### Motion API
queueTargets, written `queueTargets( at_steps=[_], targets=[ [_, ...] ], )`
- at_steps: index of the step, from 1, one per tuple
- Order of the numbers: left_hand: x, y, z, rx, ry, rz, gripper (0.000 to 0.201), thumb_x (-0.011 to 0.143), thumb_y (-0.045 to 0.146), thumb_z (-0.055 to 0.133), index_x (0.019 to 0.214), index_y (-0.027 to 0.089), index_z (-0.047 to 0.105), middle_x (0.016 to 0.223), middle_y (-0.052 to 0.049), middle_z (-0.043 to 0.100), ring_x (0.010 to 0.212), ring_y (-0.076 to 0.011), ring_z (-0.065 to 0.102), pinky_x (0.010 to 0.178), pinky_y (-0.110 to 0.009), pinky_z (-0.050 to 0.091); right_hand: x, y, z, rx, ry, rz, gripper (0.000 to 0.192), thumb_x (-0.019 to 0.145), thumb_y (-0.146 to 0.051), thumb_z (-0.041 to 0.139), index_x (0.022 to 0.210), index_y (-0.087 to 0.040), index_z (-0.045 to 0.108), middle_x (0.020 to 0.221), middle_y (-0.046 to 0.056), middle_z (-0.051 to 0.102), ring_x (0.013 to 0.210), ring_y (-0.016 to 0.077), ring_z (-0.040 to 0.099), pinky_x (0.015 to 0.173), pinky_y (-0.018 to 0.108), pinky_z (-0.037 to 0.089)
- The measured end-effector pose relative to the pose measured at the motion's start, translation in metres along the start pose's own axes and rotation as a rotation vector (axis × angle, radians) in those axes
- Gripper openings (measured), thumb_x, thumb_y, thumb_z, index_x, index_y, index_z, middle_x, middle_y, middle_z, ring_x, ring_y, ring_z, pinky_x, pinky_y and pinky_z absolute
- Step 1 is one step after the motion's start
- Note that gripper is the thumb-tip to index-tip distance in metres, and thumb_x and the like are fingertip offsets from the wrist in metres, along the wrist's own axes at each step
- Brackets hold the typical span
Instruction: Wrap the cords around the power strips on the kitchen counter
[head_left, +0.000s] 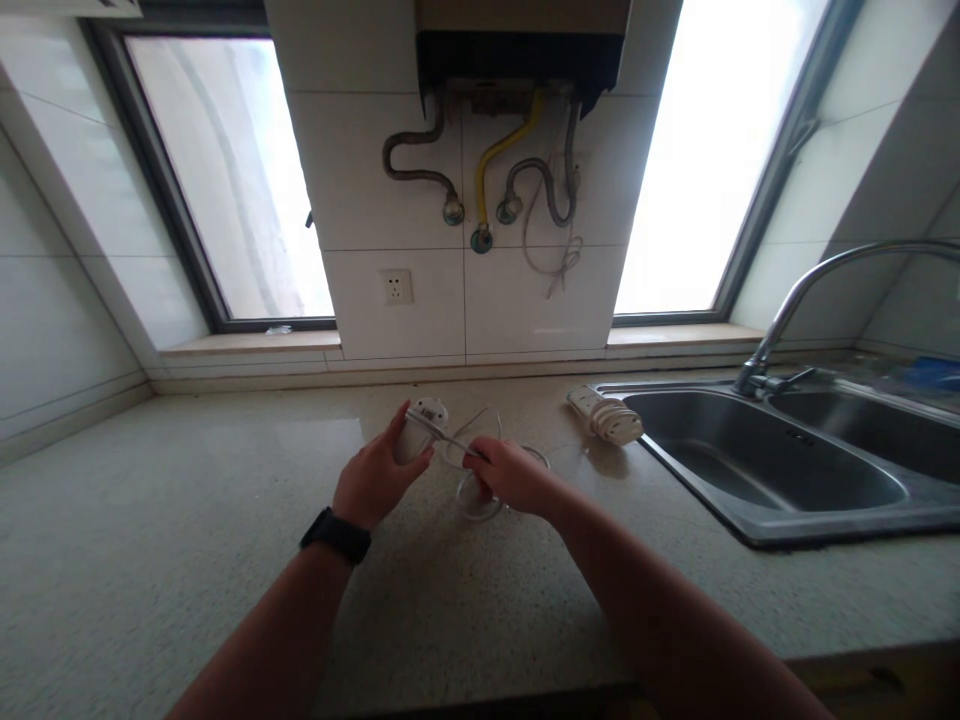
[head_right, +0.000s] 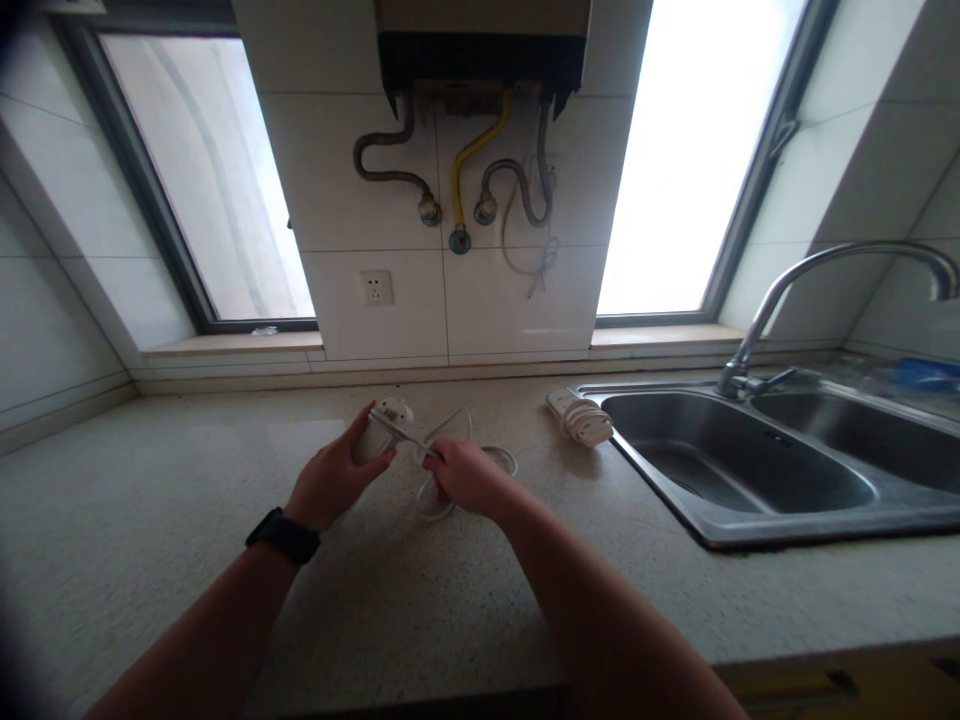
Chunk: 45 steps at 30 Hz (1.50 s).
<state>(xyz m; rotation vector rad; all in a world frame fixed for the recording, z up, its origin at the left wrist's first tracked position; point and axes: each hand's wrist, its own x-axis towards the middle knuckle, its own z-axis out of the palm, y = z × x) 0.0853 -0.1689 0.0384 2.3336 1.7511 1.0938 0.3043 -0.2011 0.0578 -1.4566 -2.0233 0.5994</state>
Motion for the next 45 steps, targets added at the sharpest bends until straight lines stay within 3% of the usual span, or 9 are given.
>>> queueTargets(
  at_steps=[5, 8, 11, 15, 18, 22, 33, 38, 45],
  targets=[
    [0.002, 0.000, -0.001, -0.122, 0.028, -0.042, 0.085, 0.087, 0.062, 0.056, 0.157, 0.036, 0.016, 0.116, -0.011, 0.069, 0.104, -0.0331, 0.067, 0.082, -0.042, 0.050, 0.006, 0.002, 0.009, 0.675, -0.010, 0.084, 0.017, 0.094, -0.029, 0.051, 0.086, -0.015, 0.055, 0.063, -0.002, 0.053, 0.052, 0.0096, 0.054, 0.054, 0.022, 0.042],
    [0.005, -0.003, 0.002, -0.298, 0.071, -0.077, 0.086, 0.085, 0.060, 0.060, 0.157, 0.036, 0.020, 0.127, -0.010, 0.065, 0.114, -0.0312, 0.062, 0.092, -0.043, 0.048, 0.005, 0.000, 0.008, 0.839, -0.056, 0.071, 0.022, 0.094, -0.034, 0.051, 0.103, -0.015, 0.059, 0.063, -0.006, 0.041, 0.045, 0.0066, 0.038, 0.048, 0.021, 0.037],
    [0.009, -0.004, 0.003, -0.543, 0.134, -0.062, 0.079, 0.088, 0.055, 0.060, 0.156, 0.030, 0.027, 0.135, -0.008, 0.059, 0.122, -0.0261, 0.057, 0.101, -0.038, 0.044, 0.002, 0.000, 0.001, 0.468, 0.033, -0.004, 0.029, 0.097, -0.038, 0.047, 0.105, -0.017, 0.066, 0.060, -0.004, 0.041, 0.047, 0.0071, 0.032, 0.048, 0.021, 0.026],
    [0.010, -0.005, 0.000, -0.707, 0.102, -0.060, 0.072, 0.089, 0.056, 0.056, 0.151, 0.022, 0.039, 0.127, -0.010, 0.063, 0.117, -0.0251, 0.059, 0.099, -0.037, 0.046, -0.006, -0.004, -0.009, -0.287, 0.212, -0.206, 0.031, 0.100, -0.042, 0.047, 0.096, -0.021, 0.070, 0.074, 0.003, 0.062, 0.066, 0.0119, 0.051, 0.061, 0.025, 0.028],
    [0.009, -0.007, 0.001, -0.600, 0.058, -0.059, 0.074, 0.087, 0.057, 0.058, 0.151, 0.023, 0.039, 0.123, -0.010, 0.066, 0.113, -0.0262, 0.061, 0.095, -0.037, 0.047, -0.014, -0.009, -0.017, -0.624, 0.223, -0.297, 0.031, 0.102, -0.039, 0.044, 0.097, -0.021, 0.068, 0.083, 0.005, 0.068, 0.071, 0.0149, 0.056, 0.062, 0.028, 0.027],
    [0.006, -0.010, 0.004, -0.294, -0.081, -0.004, 0.081, 0.083, 0.059, 0.062, 0.153, 0.029, 0.035, 0.112, -0.011, 0.069, 0.106, -0.0295, 0.065, 0.089, -0.039, 0.048, -0.023, -0.016, -0.026, -0.809, 0.205, -0.458, 0.029, 0.102, -0.036, 0.045, 0.089, -0.018, 0.064, 0.085, 0.005, 0.067, 0.077, 0.0169, 0.056, 0.063, 0.030, 0.027],
    [-0.012, 0.003, -0.024, -0.179, -0.572, 0.361, 0.080, 0.077, 0.052, 0.067, 0.150, 0.032, 0.040, 0.105, -0.007, 0.072, 0.088, -0.0255, 0.067, 0.075, -0.030, 0.048, -0.034, -0.017, -0.039, -0.736, 0.233, -0.787, 0.026, 0.099, -0.043, 0.053, 0.094, -0.023, 0.069, 0.088, 0.002, 0.065, 0.083, 0.0160, 0.051, 0.069, 0.031, 0.032],
    [-0.022, 0.022, -0.036, -0.223, -0.677, 0.446, 0.071, 0.075, 0.046, 0.068, 0.143, 0.035, 0.050, 0.101, -0.002, 0.073, 0.083, -0.0242, 0.067, 0.074, -0.029, 0.046, -0.027, -0.009, -0.034, -0.504, 0.204, -0.767, 0.027, 0.087, -0.052, 0.067, 0.094, -0.026, 0.072, 0.085, -0.002, 0.065, 0.081, 0.0135, 0.053, 0.070, 0.029, 0.033],
    [-0.022, 0.019, -0.024, -0.213, -0.747, 0.464, 0.050, 0.075, 0.049, 0.069, 0.122, 0.033, 0.066, 0.100, -0.003, 0.073, 0.083, -0.0254, 0.067, 0.075, -0.030, 0.045, -0.024, -0.011, -0.024, -0.368, 0.107, -0.740, 0.027, 0.080, -0.053, 0.073, 0.086, -0.027, 0.074, 0.081, -0.002, 0.065, 0.081, 0.0128, 0.055, 0.069, 0.027, 0.032]
  ],
)
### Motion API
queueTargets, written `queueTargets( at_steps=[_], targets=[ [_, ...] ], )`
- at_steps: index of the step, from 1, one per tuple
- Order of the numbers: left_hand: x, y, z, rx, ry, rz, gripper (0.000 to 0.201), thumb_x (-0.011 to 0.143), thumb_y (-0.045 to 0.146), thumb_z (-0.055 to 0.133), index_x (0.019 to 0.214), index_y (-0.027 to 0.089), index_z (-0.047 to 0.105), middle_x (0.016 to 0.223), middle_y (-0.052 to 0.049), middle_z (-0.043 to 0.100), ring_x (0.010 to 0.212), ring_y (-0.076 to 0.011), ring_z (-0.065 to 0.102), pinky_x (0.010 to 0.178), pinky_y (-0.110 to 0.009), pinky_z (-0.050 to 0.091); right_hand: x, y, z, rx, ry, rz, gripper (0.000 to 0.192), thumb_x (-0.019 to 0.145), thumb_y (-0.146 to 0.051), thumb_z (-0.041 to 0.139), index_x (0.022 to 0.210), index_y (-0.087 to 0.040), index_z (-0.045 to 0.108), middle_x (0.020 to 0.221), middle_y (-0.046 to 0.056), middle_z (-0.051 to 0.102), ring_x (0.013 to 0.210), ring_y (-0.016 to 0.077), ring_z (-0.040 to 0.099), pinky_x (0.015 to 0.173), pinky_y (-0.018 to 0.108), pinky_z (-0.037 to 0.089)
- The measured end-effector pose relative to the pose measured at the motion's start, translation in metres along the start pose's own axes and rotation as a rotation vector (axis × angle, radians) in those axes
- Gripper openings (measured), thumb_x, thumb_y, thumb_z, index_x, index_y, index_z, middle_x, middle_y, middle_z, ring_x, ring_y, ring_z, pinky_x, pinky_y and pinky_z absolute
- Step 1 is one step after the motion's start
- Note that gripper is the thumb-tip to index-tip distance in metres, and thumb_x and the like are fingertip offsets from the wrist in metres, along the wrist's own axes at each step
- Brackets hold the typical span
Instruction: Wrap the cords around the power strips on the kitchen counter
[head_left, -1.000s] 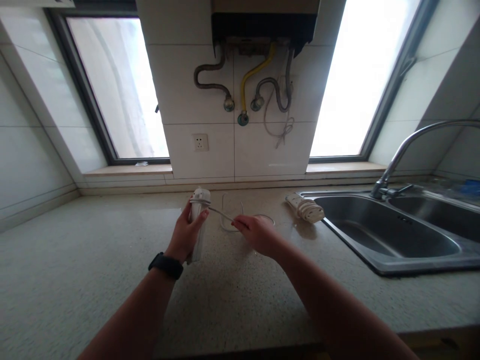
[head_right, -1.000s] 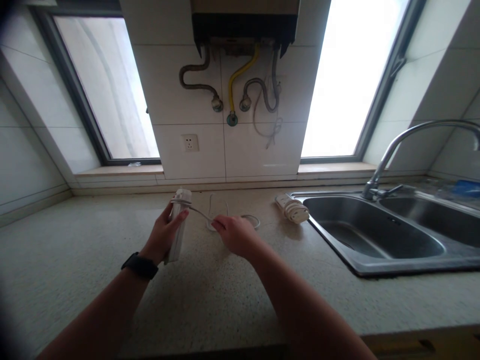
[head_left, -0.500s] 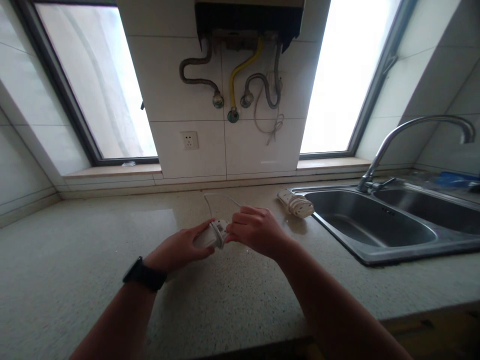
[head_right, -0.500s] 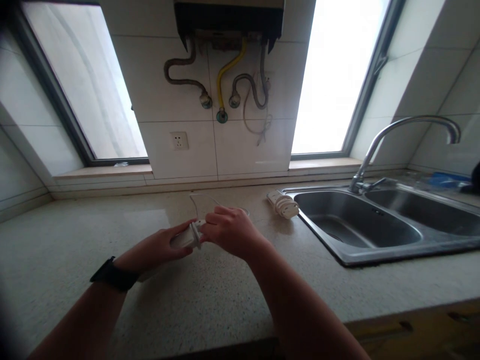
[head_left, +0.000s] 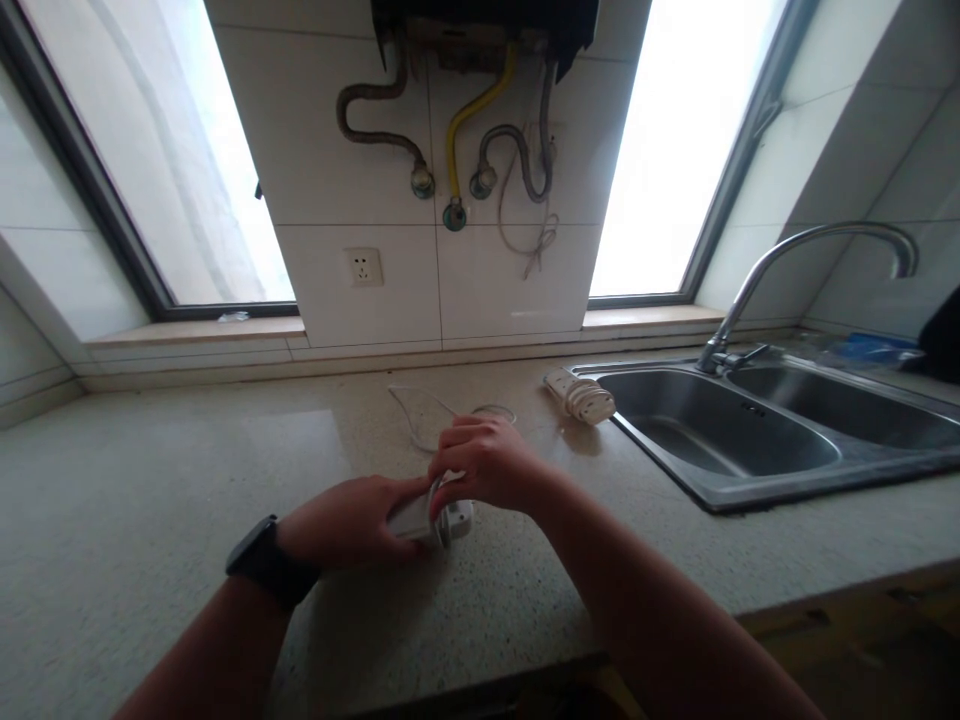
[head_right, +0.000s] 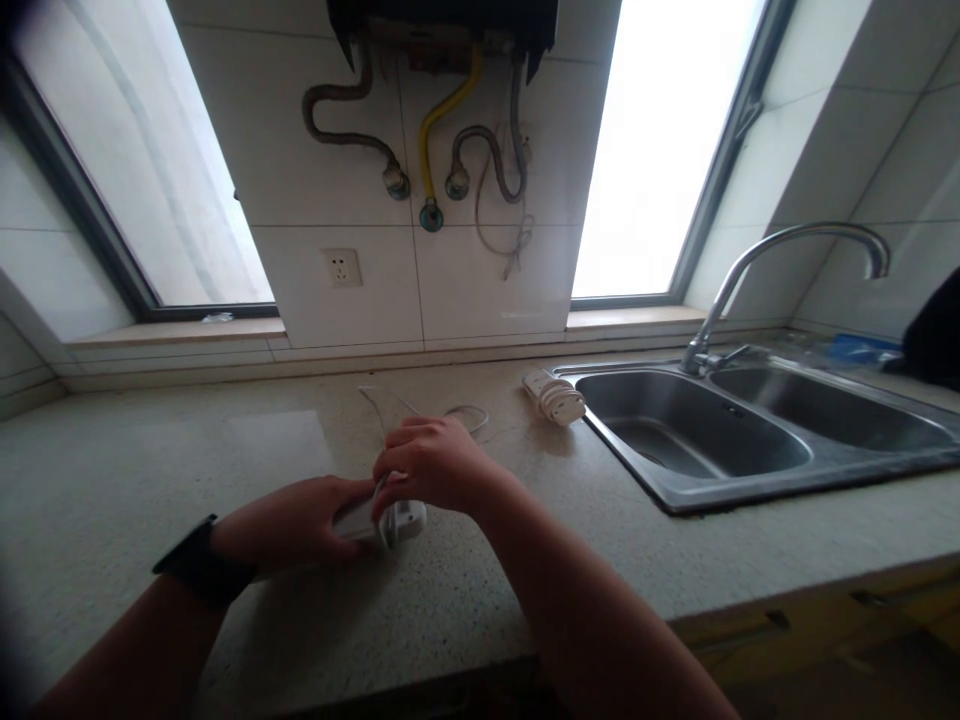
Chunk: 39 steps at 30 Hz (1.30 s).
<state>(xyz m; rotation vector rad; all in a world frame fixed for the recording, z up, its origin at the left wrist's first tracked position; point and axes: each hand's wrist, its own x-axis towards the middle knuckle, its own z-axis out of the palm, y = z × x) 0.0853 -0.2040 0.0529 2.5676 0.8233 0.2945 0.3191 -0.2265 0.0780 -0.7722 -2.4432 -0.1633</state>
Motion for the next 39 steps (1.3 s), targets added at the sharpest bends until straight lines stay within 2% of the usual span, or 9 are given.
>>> queueTargets(
  at_steps=[8, 13, 19, 23, 26, 31, 34, 37, 39],
  targets=[
    [0.003, -0.003, 0.000, -0.072, 0.005, -0.040, 0.057, 0.083, 0.051, 0.062, 0.136, 0.033, 0.056, 0.111, -0.005, 0.071, 0.092, -0.0265, 0.066, 0.079, -0.032, 0.045, 0.002, -0.004, -0.005, 0.009, 0.080, 0.017, 0.026, 0.085, -0.049, 0.070, 0.084, -0.023, 0.074, 0.078, 0.000, 0.065, 0.076, 0.0128, 0.054, 0.068, 0.026, 0.033],
    [0.006, -0.006, -0.001, -0.158, 0.044, -0.031, 0.049, 0.083, 0.051, 0.062, 0.127, 0.029, 0.063, 0.118, -0.006, 0.069, 0.100, -0.0278, 0.065, 0.086, -0.035, 0.047, 0.000, -0.011, -0.007, -0.064, 0.092, -0.042, 0.025, 0.090, -0.047, 0.065, 0.087, -0.023, 0.073, 0.079, 0.002, 0.064, 0.076, 0.0144, 0.053, 0.069, 0.029, 0.033],
    [0.006, 0.003, -0.002, -0.205, 0.002, 0.015, 0.053, 0.082, 0.044, 0.065, 0.133, 0.032, 0.059, 0.122, -0.003, 0.067, 0.106, -0.0268, 0.063, 0.094, -0.037, 0.045, -0.002, -0.006, -0.007, -0.085, 0.154, -0.020, 0.025, 0.090, -0.047, 0.066, 0.087, -0.023, 0.073, 0.080, 0.002, 0.065, 0.076, 0.0143, 0.053, 0.069, 0.029, 0.033],
    [0.004, 0.011, -0.002, -0.038, -0.042, 0.016, 0.044, 0.077, 0.044, 0.069, 0.121, 0.034, 0.067, 0.105, -0.001, 0.072, 0.090, -0.0252, 0.066, 0.081, -0.033, 0.047, 0.000, 0.003, -0.003, 0.032, 0.122, 0.038, 0.025, 0.083, -0.047, 0.073, 0.083, -0.022, 0.074, 0.076, 0.001, 0.063, 0.076, 0.0130, 0.054, 0.068, 0.026, 0.033],
    [0.001, 0.015, -0.002, 0.055, -0.019, 0.036, 0.051, 0.075, 0.043, 0.072, 0.125, 0.036, 0.064, 0.103, -0.001, 0.072, 0.089, -0.0255, 0.067, 0.079, -0.033, 0.047, 0.000, 0.010, 0.001, 0.181, 0.069, 0.134, 0.025, 0.077, -0.045, 0.079, 0.082, -0.021, 0.075, 0.074, -0.001, 0.062, 0.073, 0.0110, 0.055, 0.067, 0.023, 0.035],
    [-0.002, 0.021, -0.004, -0.041, 0.008, 0.157, 0.060, 0.074, 0.034, 0.073, 0.133, 0.034, 0.058, 0.108, -0.001, 0.070, 0.094, -0.0235, 0.066, 0.082, -0.032, 0.048, -0.002, 0.023, 0.010, 0.605, -0.033, 0.323, 0.021, 0.075, -0.036, 0.080, 0.082, -0.017, 0.074, 0.073, 0.000, 0.066, 0.070, 0.0110, 0.058, 0.066, 0.021, 0.041],
    [-0.001, 0.025, -0.006, -0.108, 0.083, 0.236, 0.056, 0.075, 0.032, 0.074, 0.128, 0.030, 0.060, 0.112, -0.003, 0.068, 0.098, -0.0232, 0.064, 0.086, -0.032, 0.047, -0.001, 0.032, 0.017, 0.805, 0.026, 0.418, 0.021, 0.078, -0.035, 0.075, 0.080, -0.014, 0.072, 0.073, 0.002, 0.067, 0.070, 0.0122, 0.060, 0.069, 0.022, 0.045],
    [0.000, 0.023, -0.005, -0.126, 0.160, 0.288, 0.055, 0.076, 0.034, 0.074, 0.128, 0.026, 0.059, 0.116, -0.005, 0.066, 0.103, -0.0235, 0.062, 0.090, -0.034, 0.047, 0.000, 0.040, 0.027, 0.825, 0.106, 0.456, 0.021, 0.079, -0.034, 0.071, 0.079, -0.013, 0.070, 0.075, 0.003, 0.067, 0.073, 0.0125, 0.059, 0.072, 0.023, 0.045],
    [0.000, 0.018, -0.003, -0.119, 0.221, 0.275, 0.058, 0.076, 0.036, 0.074, 0.131, 0.025, 0.056, 0.118, -0.006, 0.066, 0.103, -0.0230, 0.062, 0.090, -0.034, 0.047, 0.001, 0.045, 0.034, 0.814, 0.108, 0.463, 0.024, 0.080, -0.036, 0.068, 0.079, -0.012, 0.070, 0.074, 0.003, 0.065, 0.070, 0.0119, 0.056, 0.069, 0.023, 0.043]
  ],
)
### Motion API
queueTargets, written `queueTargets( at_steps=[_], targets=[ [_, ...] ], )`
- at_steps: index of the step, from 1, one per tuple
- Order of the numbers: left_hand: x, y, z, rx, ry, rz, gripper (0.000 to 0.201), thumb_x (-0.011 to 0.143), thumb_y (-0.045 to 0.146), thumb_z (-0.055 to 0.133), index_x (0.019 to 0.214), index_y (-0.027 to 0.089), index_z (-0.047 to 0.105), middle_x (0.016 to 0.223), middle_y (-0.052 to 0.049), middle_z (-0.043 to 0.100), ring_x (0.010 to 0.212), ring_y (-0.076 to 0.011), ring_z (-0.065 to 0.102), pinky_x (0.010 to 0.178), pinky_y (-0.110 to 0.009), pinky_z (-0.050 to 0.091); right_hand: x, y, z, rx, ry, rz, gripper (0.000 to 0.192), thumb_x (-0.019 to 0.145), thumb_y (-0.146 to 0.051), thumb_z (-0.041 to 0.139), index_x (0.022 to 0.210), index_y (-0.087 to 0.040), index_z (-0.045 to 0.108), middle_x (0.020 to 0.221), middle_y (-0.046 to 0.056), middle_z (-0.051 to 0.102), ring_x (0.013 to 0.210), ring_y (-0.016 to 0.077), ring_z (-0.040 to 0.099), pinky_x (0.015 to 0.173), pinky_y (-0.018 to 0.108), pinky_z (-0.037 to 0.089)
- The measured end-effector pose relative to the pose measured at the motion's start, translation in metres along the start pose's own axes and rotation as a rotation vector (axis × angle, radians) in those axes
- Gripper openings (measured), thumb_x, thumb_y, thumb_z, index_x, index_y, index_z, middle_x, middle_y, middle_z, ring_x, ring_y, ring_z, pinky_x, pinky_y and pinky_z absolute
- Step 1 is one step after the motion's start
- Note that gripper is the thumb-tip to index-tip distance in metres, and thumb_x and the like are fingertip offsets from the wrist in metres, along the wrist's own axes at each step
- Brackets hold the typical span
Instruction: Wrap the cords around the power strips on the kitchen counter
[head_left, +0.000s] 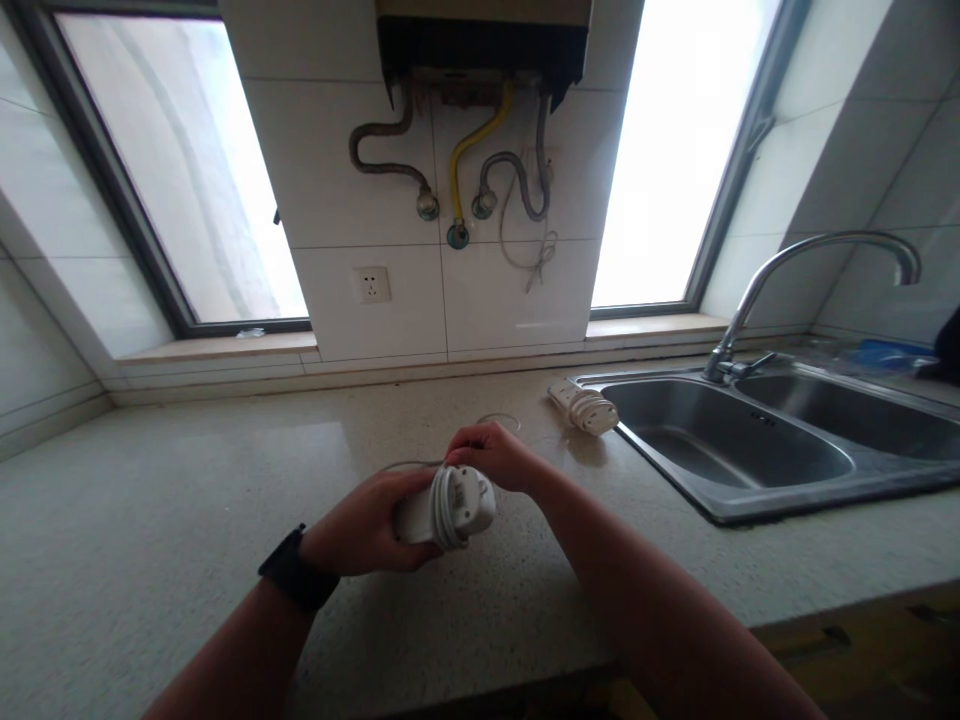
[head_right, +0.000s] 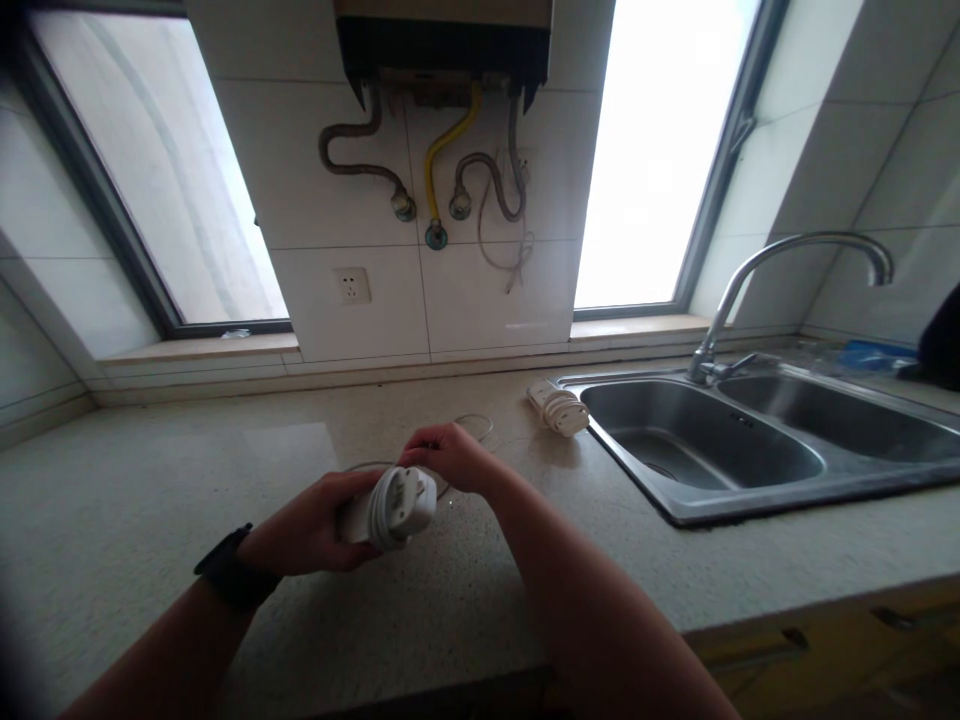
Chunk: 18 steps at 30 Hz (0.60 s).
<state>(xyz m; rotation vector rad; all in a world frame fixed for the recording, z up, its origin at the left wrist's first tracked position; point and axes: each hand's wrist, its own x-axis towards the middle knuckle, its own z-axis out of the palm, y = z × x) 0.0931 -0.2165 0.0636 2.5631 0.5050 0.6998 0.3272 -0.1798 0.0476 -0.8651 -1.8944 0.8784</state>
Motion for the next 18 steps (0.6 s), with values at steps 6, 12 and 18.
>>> queueTargets(
  at_steps=[6, 12, 18],
  targets=[
    [-0.003, -0.023, 0.004, 0.001, 0.260, -0.124, 0.068, 0.078, 0.039, 0.075, 0.135, 0.022, 0.044, 0.118, -0.008, 0.066, 0.103, -0.0213, 0.063, 0.090, -0.035, 0.048, 0.005, 0.013, 0.006, -0.053, 0.043, -0.033, 0.027, 0.088, -0.034, 0.055, 0.083, -0.011, 0.067, 0.074, 0.001, 0.059, 0.071, 0.0120, 0.050, 0.068, 0.023, 0.040],
    [0.005, -0.031, 0.008, -0.072, 0.504, -0.236, 0.051, 0.086, 0.044, 0.068, 0.131, 0.023, 0.055, 0.119, -0.005, 0.065, 0.107, -0.0202, 0.059, 0.092, -0.031, 0.046, 0.006, 0.010, 0.003, -0.306, 0.058, 0.187, 0.030, 0.093, -0.038, 0.049, 0.084, -0.014, 0.064, 0.066, -0.001, 0.050, 0.061, 0.0100, 0.041, 0.058, 0.022, 0.032],
    [0.001, -0.053, -0.007, -0.058, 0.800, -0.410, 0.046, 0.088, 0.055, 0.059, 0.113, 0.017, 0.064, 0.090, -0.004, 0.068, 0.080, -0.0172, 0.059, 0.069, -0.025, 0.044, -0.003, 0.006, -0.004, -0.384, -0.087, 0.393, 0.023, 0.096, -0.027, 0.042, 0.085, -0.015, 0.058, 0.064, -0.001, 0.049, 0.055, 0.0097, 0.041, 0.054, 0.023, 0.028]
  ],
)
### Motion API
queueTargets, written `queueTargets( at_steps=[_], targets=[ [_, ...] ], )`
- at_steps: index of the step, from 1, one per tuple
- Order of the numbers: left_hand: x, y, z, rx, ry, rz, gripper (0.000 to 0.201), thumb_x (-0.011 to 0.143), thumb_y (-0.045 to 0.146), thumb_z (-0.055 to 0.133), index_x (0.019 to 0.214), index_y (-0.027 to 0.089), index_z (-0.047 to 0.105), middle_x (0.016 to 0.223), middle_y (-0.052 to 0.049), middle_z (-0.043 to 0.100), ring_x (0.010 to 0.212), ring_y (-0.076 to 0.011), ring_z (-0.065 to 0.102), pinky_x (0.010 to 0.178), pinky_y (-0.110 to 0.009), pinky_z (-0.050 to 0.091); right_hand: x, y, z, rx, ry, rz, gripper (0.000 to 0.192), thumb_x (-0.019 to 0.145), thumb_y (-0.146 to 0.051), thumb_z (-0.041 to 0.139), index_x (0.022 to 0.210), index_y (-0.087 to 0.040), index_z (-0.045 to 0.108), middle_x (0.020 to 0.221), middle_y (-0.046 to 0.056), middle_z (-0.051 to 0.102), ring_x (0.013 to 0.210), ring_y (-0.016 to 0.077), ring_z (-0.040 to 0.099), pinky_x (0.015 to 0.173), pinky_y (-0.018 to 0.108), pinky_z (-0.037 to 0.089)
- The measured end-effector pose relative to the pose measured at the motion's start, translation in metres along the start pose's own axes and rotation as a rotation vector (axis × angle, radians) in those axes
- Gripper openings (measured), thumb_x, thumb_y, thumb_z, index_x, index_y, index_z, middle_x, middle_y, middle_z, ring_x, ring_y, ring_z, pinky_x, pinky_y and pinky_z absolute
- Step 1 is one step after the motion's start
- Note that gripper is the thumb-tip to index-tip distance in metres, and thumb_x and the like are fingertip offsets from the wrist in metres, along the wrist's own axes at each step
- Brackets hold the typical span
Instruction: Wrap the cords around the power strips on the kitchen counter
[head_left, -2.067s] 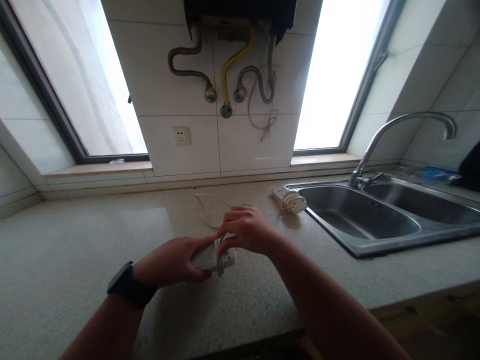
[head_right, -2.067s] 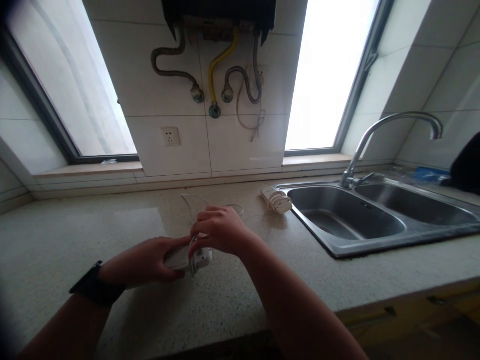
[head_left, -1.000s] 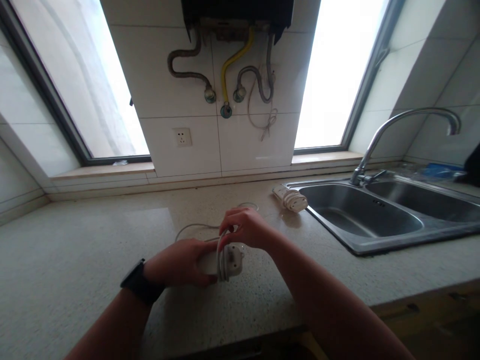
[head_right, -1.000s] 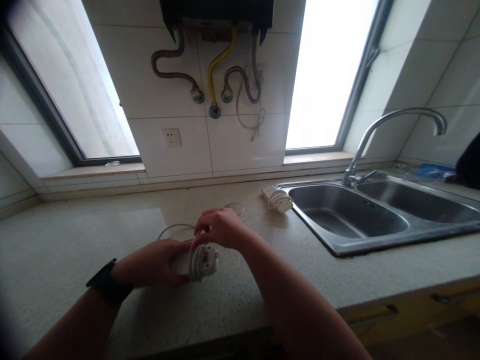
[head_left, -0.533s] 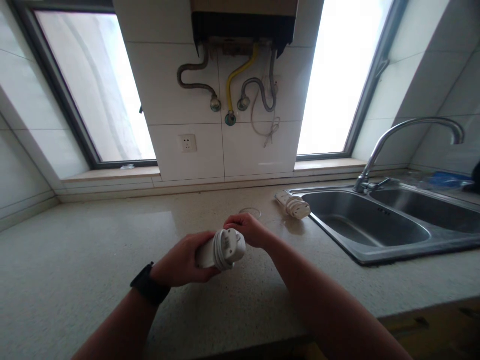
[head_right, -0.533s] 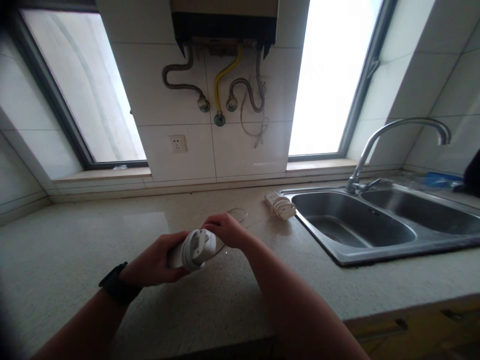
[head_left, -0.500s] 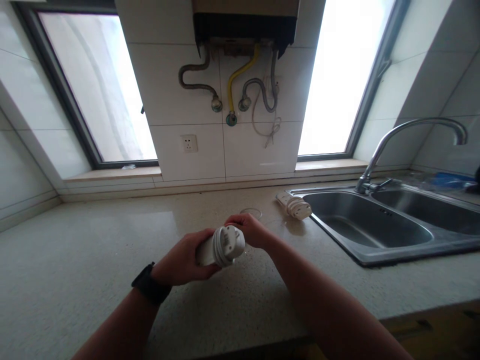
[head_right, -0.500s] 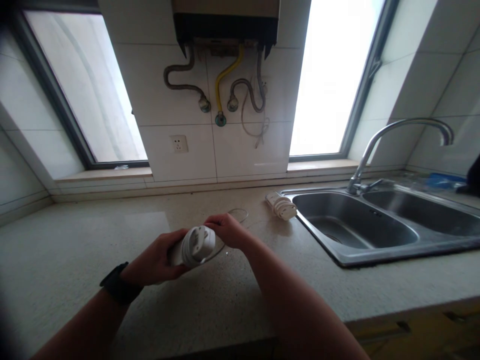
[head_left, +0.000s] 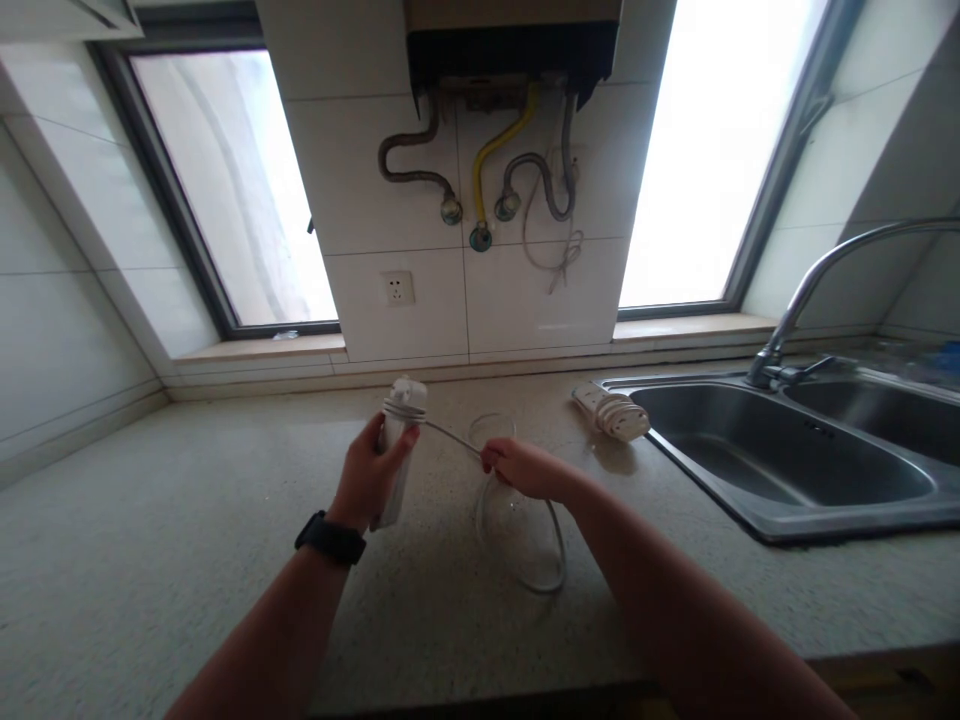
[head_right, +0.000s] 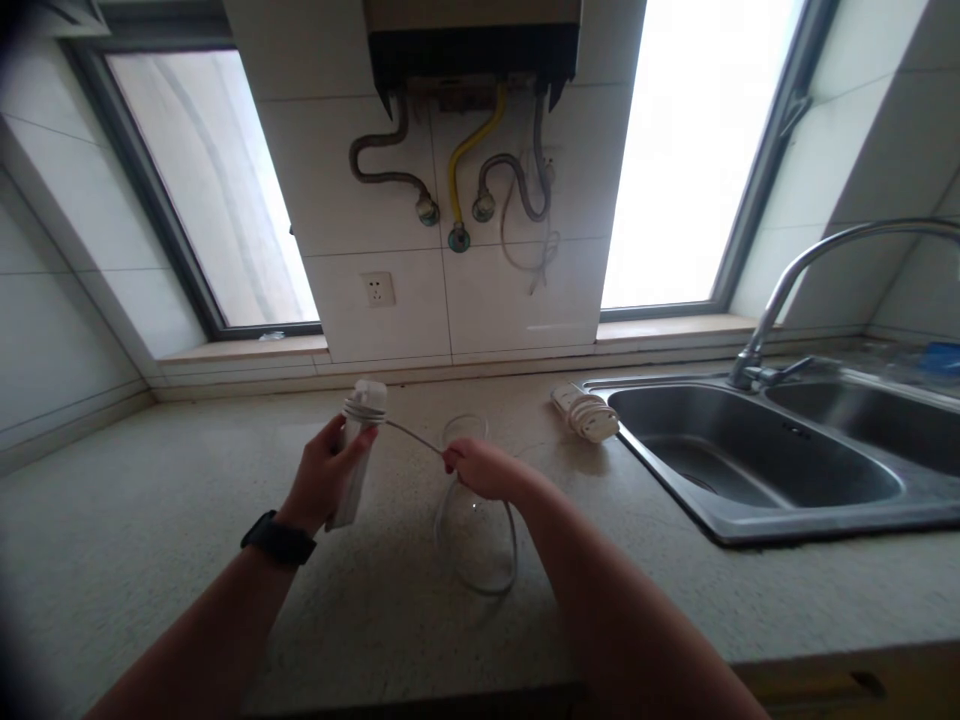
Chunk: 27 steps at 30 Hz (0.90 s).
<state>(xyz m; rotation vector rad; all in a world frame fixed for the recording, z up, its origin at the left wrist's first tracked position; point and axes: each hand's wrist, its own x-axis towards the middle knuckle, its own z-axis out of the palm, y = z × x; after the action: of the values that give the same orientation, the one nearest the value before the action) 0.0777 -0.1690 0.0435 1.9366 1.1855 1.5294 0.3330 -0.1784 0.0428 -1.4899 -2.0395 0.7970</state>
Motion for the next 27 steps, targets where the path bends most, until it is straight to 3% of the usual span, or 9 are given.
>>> queueTargets(
  at_steps=[2, 4, 8, 11, 18, 23, 27],
  targets=[
    [0.006, -0.010, -0.009, 0.119, 0.121, -0.041, 0.051, 0.087, 0.059, 0.058, 0.117, 0.019, 0.064, 0.092, -0.005, 0.069, 0.083, -0.0195, 0.061, 0.070, -0.026, 0.044, -0.005, -0.001, -0.004, -0.104, -0.015, -0.013, 0.023, 0.096, -0.030, 0.044, 0.085, -0.015, 0.058, 0.068, 0.001, 0.053, 0.059, 0.0105, 0.044, 0.056, 0.023, 0.027],
    [0.010, -0.018, -0.015, 0.281, 0.140, -0.080, 0.058, 0.085, 0.063, 0.057, 0.126, 0.022, 0.061, 0.096, -0.007, 0.070, 0.088, -0.0235, 0.064, 0.072, -0.029, 0.045, -0.011, -0.007, -0.008, -0.276, 0.053, -0.105, 0.025, 0.097, -0.034, 0.046, 0.086, -0.016, 0.059, 0.072, 0.002, 0.058, 0.063, 0.0116, 0.046, 0.058, 0.024, 0.025],
    [0.010, -0.024, -0.016, 0.613, -0.011, -0.122, 0.072, 0.083, 0.070, 0.054, 0.141, 0.026, 0.051, 0.104, -0.013, 0.070, 0.095, -0.0319, 0.067, 0.073, -0.035, 0.046, -0.029, -0.027, -0.014, -0.648, 0.242, -0.366, 0.027, 0.099, -0.038, 0.047, 0.087, -0.019, 0.061, 0.079, 0.002, 0.064, 0.067, 0.0124, 0.050, 0.059, 0.028, 0.019],
    [0.008, -0.022, -0.011, 0.720, -0.134, -0.120, 0.077, 0.082, 0.072, 0.052, 0.144, 0.027, 0.046, 0.107, -0.015, 0.070, 0.096, -0.0344, 0.067, 0.074, -0.039, 0.047, -0.042, -0.041, -0.014, -0.783, 0.281, -0.545, 0.026, 0.100, -0.036, 0.048, 0.086, -0.018, 0.061, 0.083, 0.002, 0.065, 0.069, 0.0124, 0.051, 0.060, 0.030, 0.020],
    [0.002, -0.018, -0.002, 0.704, -0.315, -0.088, 0.071, 0.081, 0.071, 0.054, 0.137, 0.028, 0.052, 0.104, -0.012, 0.071, 0.095, -0.0325, 0.068, 0.075, -0.038, 0.048, -0.051, -0.050, -0.007, -0.904, 0.345, -0.845, 0.029, 0.102, -0.037, 0.046, 0.085, -0.018, 0.058, 0.081, 0.001, 0.062, 0.074, 0.0151, 0.050, 0.063, 0.032, 0.025],
    [-0.008, -0.008, 0.009, 0.688, -0.460, -0.046, 0.065, 0.080, 0.068, 0.056, 0.131, 0.028, 0.057, 0.108, -0.012, 0.071, 0.097, -0.0334, 0.067, 0.077, -0.038, 0.048, -0.053, -0.052, -0.009, -0.895, 0.440, -0.903, 0.026, 0.102, -0.033, 0.048, 0.082, -0.017, 0.057, 0.079, 0.001, 0.059, 0.072, 0.0146, 0.047, 0.062, 0.031, 0.026],
    [-0.005, -0.008, 0.012, 0.602, -0.464, -0.064, 0.060, 0.083, 0.065, 0.055, 0.126, 0.022, 0.061, 0.106, -0.013, 0.071, 0.097, -0.0323, 0.067, 0.081, -0.038, 0.048, -0.058, -0.058, -0.008, -0.860, 0.447, -0.957, 0.028, 0.102, -0.032, 0.046, 0.082, -0.017, 0.059, 0.079, 0.001, 0.059, 0.072, 0.0141, 0.046, 0.062, 0.030, 0.026]
  ],
)
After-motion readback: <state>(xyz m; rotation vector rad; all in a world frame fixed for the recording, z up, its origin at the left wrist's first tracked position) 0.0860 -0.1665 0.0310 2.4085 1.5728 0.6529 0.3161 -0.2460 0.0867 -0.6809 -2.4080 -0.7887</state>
